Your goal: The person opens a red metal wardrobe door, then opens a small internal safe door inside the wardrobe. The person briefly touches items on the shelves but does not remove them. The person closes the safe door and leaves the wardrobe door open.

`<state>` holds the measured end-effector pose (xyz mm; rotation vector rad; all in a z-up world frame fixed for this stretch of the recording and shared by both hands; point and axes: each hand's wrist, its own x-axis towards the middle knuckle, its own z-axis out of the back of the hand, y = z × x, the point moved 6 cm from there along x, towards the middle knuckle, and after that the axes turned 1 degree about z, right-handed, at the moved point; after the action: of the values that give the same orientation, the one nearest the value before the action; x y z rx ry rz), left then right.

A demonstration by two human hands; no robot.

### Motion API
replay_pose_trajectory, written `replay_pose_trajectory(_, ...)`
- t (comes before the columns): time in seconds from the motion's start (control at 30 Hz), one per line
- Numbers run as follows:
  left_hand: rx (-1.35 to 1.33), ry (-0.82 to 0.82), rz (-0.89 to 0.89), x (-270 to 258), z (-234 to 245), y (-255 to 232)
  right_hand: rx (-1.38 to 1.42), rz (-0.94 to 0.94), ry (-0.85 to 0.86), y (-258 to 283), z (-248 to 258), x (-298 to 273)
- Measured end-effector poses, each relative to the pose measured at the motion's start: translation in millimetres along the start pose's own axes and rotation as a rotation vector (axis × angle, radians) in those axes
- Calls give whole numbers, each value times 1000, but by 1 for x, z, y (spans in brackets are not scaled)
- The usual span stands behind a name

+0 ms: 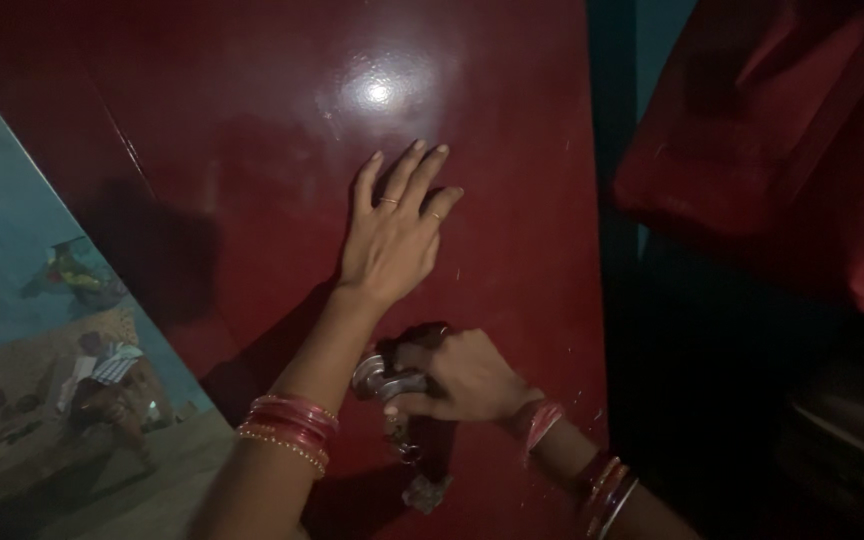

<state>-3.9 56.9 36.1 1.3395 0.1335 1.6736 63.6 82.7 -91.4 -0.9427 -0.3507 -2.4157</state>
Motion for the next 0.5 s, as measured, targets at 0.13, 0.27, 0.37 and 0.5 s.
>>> replay_pose_trajectory(0.13, -36, -20, 4, 2, 0, 0, -6, -173, 147, -17, -21, -4)
replay_pose_trajectory(0.27, -48, -42, -3, -1, 3, -2, 322, -340, -11, -7, -38, -19)
replay_pose_trajectory(0.37, -64, -38, 1, 4, 3, -4, 534, -336, -227, 4, -37, -33)
replay_pose_trajectory(0.5, -66, -37, 0, 0, 3, -7, 743, -509, -159, 2, -54, -42)
